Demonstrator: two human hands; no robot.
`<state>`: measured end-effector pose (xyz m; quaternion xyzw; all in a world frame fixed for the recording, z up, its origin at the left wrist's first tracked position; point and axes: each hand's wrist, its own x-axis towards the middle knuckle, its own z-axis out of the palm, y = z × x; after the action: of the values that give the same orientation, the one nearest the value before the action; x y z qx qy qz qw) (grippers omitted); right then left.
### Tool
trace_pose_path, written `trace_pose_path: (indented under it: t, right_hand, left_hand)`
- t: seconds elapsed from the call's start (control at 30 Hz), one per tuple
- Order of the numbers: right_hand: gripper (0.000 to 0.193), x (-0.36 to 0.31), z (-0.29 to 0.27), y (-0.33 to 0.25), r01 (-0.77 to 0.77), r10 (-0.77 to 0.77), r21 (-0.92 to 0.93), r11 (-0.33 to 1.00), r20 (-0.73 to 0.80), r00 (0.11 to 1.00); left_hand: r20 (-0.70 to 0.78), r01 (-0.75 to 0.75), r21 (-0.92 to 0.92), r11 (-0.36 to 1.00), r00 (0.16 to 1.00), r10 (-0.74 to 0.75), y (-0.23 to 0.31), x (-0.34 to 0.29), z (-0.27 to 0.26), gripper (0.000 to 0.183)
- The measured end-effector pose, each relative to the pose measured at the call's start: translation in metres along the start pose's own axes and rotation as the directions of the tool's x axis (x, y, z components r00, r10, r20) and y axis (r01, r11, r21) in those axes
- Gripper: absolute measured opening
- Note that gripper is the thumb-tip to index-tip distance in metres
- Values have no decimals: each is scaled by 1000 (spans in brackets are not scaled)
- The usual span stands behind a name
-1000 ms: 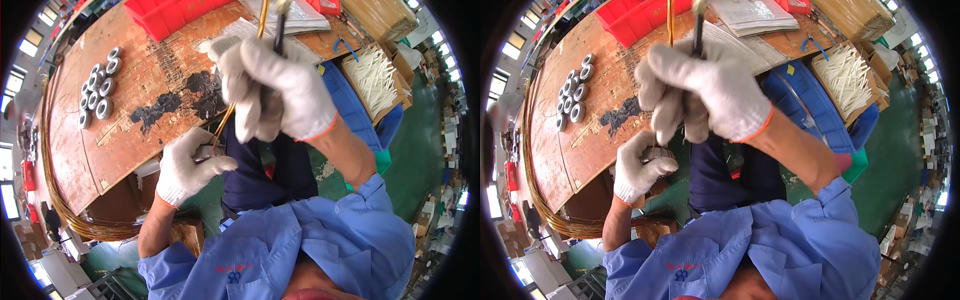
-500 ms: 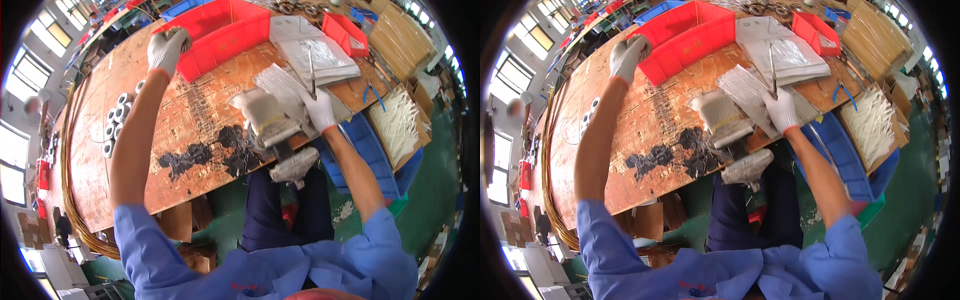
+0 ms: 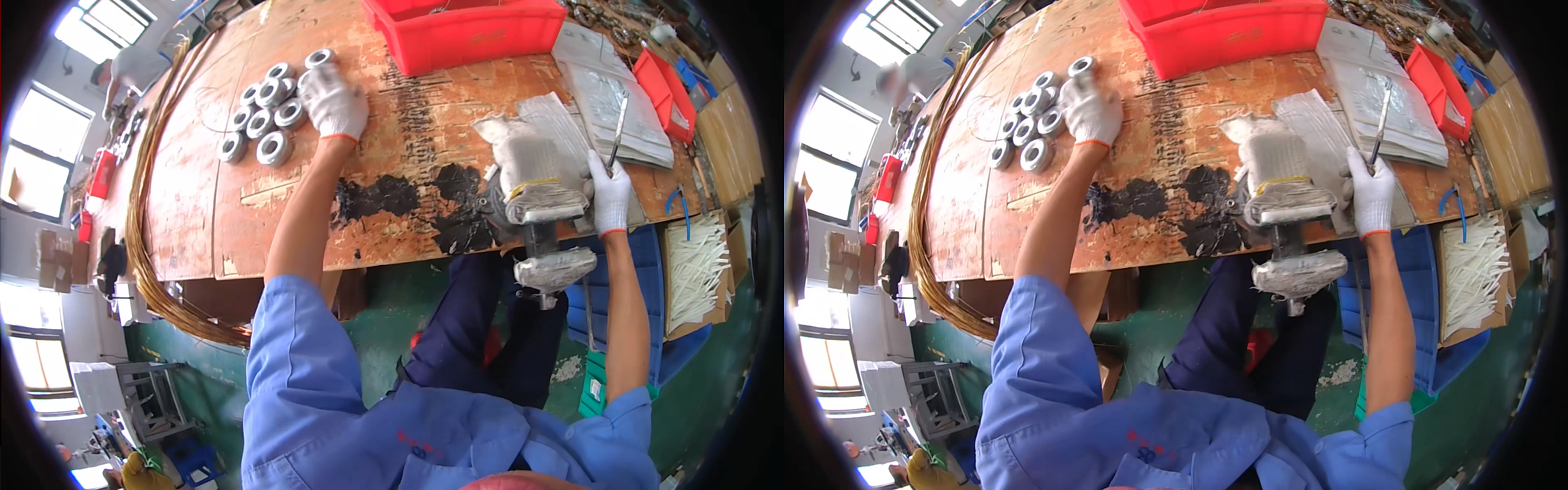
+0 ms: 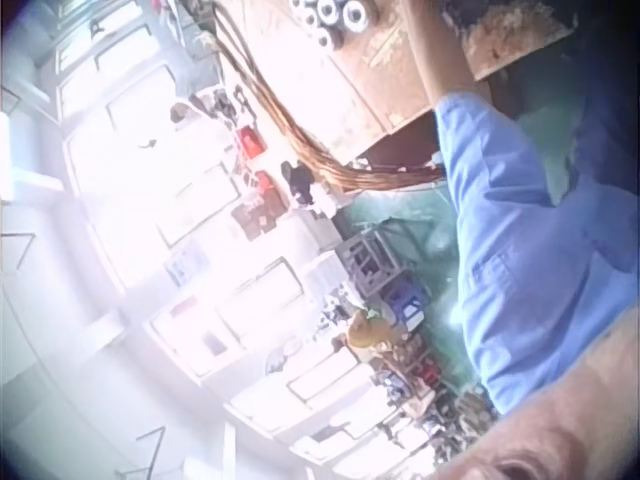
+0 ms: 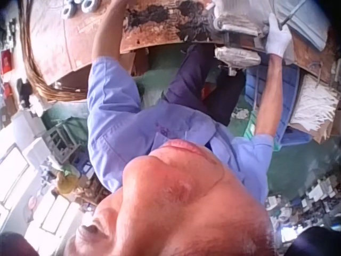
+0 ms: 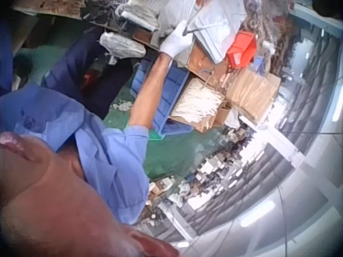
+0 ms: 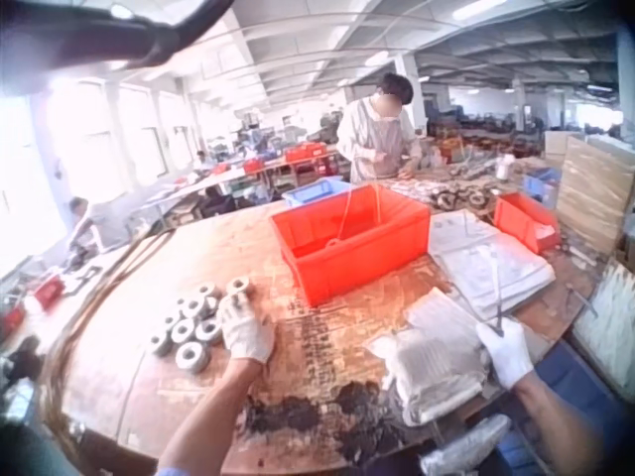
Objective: Manually winding copper wire onto a stator core secured in a bench vice using a specialized winding tool.
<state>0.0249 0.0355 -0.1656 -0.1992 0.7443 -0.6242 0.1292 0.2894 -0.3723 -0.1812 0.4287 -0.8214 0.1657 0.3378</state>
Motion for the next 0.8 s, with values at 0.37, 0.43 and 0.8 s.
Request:
trace_pose_path:
  t: [0.37, 0.43, 0.8]
  right_hand:
    - [32, -5, 1, 12, 72, -73, -36, 997, -18, 997]
    - [35, -7, -5, 13, 8, -8, -4, 1000, 21, 1000]
    - [25, -60, -7, 34, 220, -221, -14, 975, -29, 975]
  left_hand:
    - [228, -27, -68, 997, 973, 42, 4, -33, -54, 59]
    - [244, -62, -316, 947, 959, 144, 24, -64, -85, 48]
    - [590, 519, -672, 529, 806, -42, 38, -136, -164, 66]
